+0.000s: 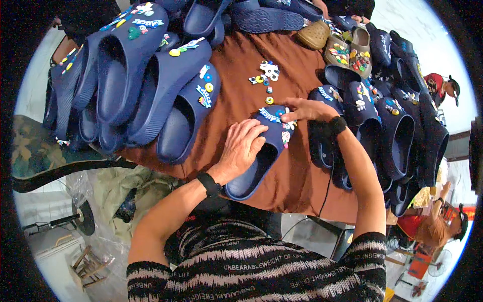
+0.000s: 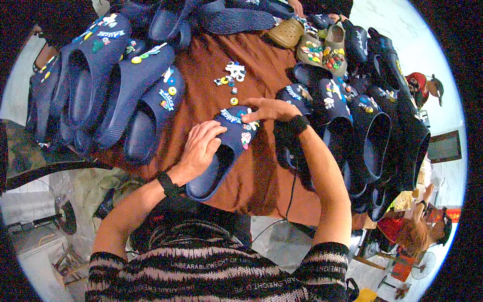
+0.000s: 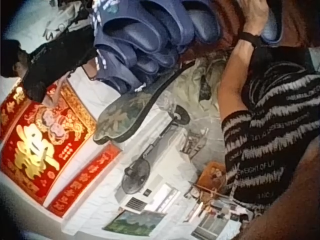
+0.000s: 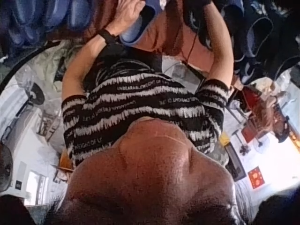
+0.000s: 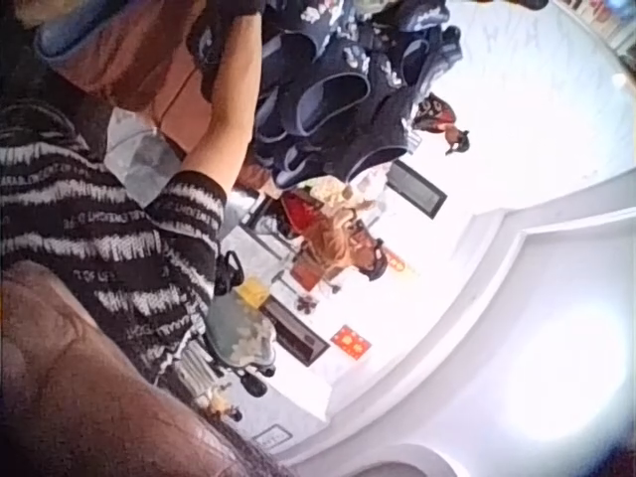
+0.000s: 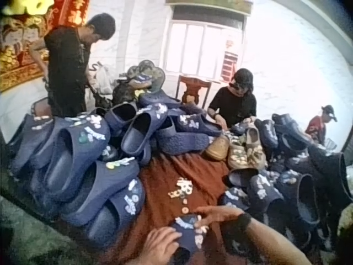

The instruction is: Attaching decorative charms to the holes of navy blue foam clogs.

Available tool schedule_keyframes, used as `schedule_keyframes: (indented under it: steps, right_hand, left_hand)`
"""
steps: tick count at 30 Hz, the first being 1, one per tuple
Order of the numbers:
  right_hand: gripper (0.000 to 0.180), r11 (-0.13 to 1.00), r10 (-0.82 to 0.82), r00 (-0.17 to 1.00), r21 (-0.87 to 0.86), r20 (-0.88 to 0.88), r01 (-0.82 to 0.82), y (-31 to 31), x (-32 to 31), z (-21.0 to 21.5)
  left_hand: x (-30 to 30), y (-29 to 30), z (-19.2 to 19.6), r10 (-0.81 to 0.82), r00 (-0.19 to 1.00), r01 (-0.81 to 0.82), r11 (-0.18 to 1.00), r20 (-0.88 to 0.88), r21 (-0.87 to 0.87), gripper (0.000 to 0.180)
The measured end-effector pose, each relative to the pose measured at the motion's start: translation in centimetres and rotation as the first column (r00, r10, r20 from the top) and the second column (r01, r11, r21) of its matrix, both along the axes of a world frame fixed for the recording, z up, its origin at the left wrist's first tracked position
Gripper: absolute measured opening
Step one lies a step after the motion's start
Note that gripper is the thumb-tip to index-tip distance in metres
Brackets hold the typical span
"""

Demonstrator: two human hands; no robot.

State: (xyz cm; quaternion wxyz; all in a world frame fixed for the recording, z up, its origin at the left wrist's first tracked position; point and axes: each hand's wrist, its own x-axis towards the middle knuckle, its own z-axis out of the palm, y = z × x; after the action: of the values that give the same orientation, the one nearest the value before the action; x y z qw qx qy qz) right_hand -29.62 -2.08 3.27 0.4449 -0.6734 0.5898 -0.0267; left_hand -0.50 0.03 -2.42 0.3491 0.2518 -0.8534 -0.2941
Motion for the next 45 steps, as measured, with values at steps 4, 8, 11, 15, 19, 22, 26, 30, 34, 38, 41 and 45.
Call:
schedule_keyframes:
  steps: [4,8,11,15,19,22,26,30,34,38,41,45]
  right_hand:
    - [0.075,0.986,-0.167,0.967,0.053,0.194,0.159,2.1,1.1,0.5]
    - [0.06,0.99,-0.093,0.993,-0.097,0.073,0.1,1.2,0.9,0.3]
    - [0.051,0.983,-0.098,0.99,-0.145,0.105,0.112,-0.7,1.2,0.6]
    - [0.031,0.833,-0.215,0.975,-0.532,-0.056,0.154,-4.0,-0.9,-3.0]
    - [0.027,0.797,-0.3,0.953,-0.563,-0.052,0.22,-7.2,-0.6,-4.4]
    - [0.026,0.834,-0.3,0.945,-0.517,-0.13,0.194,-8.7,-0.7,-4.8]
    - [0.023,0.823,-0.26,0.946,-0.558,-0.196,0.111,-9.6,-1.1,-5.5]
    - [0.026,0.839,-0.232,0.943,-0.539,-0.237,0.071,-10.4,-0.9,-6.0]
    - [0.029,0.813,-0.311,0.928,-0.563,-0.206,0.148,-10.4,-2.7,-6.9]
    - [0.02,0.784,-0.356,0.934,-0.531,0.038,0.32,-9.3,-2.6,-6.1]
    - [0.015,0.835,-0.406,0.843,-0.231,0.353,0.5,-7.5,-0.8,-2.8]
    - [0.016,0.905,-0.396,0.704,0.123,0.59,0.407,-5.0,1.7,0.6]
  left_hand:
    - [0.2,0.1,0.2,-0.001,1.0,0.001,1.0,-0.004,0.004,0.044]
    - [0.2,0.4,0.3,0.001,1.0,-0.001,1.0,-0.011,0.021,0.046]
    - [0.5,1.2,-0.2,0.073,0.997,-0.072,0.997,-0.013,0.042,0.047]
    - [0.3,2.0,0.0,0.071,0.997,-0.066,0.992,-0.043,0.105,0.044]
    - [0.7,1.8,-0.5,0.039,0.999,-0.033,0.989,-0.038,0.144,0.042]
    - [1.1,2.0,-0.4,0.008,1.0,-0.01,0.995,0.019,0.103,0.048]
    - [1.0,2.2,-0.4,0.036,0.999,-0.037,0.97,0.011,0.24,0.061]
    - [1.5,1.9,-1.0,0.092,0.996,-0.089,0.959,0.0,0.269,0.06]
    - [1.6,1.5,-0.4,0.194,0.981,-0.184,0.948,-0.013,0.261,0.066]
    - [1.6,1.5,-0.4,0.235,0.972,-0.212,0.913,-0.025,0.349,0.076]
    - [1.8,1.4,-0.7,0.23,0.973,-0.21,0.914,-0.015,0.348,0.079]
    - [1.5,1.2,-0.3,0.182,0.983,-0.177,0.932,0.014,0.316,0.079]
